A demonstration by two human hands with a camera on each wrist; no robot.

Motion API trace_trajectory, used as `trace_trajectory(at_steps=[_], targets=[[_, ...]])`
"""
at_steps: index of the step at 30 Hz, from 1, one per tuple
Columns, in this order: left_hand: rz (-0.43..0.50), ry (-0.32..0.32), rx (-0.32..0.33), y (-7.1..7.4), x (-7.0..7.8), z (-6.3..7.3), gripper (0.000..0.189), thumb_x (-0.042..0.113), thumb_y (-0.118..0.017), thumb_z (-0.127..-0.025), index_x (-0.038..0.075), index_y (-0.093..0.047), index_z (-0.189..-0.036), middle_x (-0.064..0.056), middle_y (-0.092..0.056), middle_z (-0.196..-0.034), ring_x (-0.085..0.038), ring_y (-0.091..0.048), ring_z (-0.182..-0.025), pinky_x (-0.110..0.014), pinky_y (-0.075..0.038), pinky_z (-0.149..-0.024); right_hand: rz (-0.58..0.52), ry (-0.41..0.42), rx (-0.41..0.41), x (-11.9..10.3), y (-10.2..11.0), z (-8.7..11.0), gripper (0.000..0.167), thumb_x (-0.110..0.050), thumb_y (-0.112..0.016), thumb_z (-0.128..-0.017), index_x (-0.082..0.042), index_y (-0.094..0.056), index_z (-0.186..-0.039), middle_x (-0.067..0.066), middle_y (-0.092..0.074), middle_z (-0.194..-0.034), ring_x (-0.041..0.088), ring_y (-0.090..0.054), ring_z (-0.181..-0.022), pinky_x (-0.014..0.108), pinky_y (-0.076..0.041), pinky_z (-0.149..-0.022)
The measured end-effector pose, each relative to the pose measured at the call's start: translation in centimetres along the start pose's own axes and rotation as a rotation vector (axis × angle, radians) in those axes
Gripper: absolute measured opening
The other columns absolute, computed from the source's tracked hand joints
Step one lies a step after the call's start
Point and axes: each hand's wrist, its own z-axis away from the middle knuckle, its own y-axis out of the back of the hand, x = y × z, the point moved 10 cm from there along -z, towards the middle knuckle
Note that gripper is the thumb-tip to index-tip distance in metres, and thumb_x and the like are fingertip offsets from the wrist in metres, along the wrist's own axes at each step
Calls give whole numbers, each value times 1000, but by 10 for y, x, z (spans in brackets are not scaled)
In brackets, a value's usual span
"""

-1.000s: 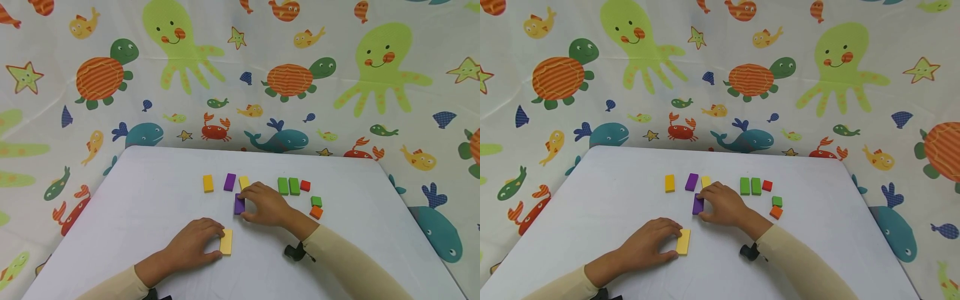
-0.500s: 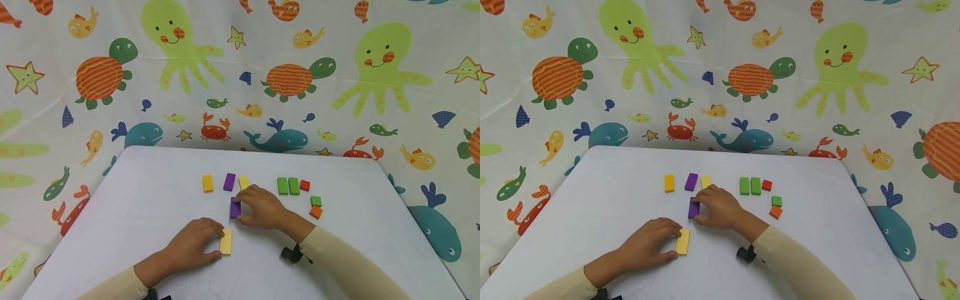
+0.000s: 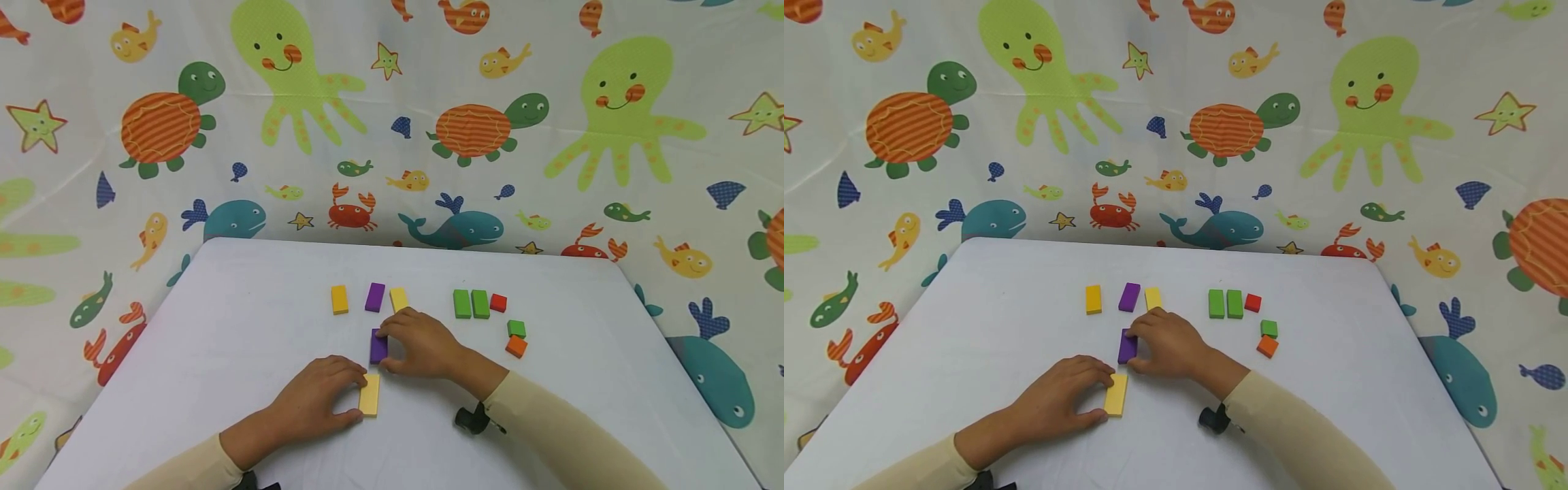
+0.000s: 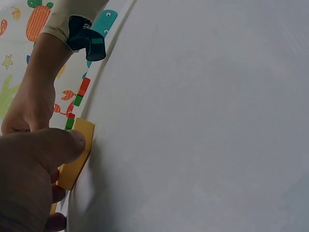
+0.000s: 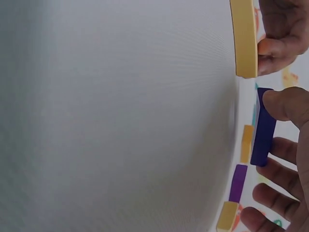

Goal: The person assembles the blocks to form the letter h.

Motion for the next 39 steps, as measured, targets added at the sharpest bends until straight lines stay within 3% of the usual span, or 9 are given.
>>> trace_trajectory(at_steps=[13, 26, 39], targets=[[14, 55, -50, -5, -4, 0, 39, 41, -84, -82, 23, -69, -113, 9, -65, -124, -12, -56, -121, -43, -47, -102, 7, -28, -62, -3, -15, -2, 50, -51, -76, -88, -23, -69, -130, -10, -64, -132, 13, -51, -127, 35, -47, -105], [23, 25, 11, 0, -1, 0, 37, 39, -86, -80, 23, -68, -109, 10, -63, -117, -11, -57, -116, -41, -49, -99, -16, 23, -74, -7, -13, -2, 41, -41, -72, -94, -24, -71, -131, -11, -65, -131, 12, -52, -125, 32, -49, -101], [19, 32, 5, 0, -1, 0, 38, 40, -86, -80, 24, -68, -109, 12, -62, -117, -11, -57, -116, -41, -48, -100, -28, 51, -68, -12, -11, -1, 38, -37, -72, -95, -22, -72, -129, -11, -66, -130, 11, -53, -124, 30, -49, -100]])
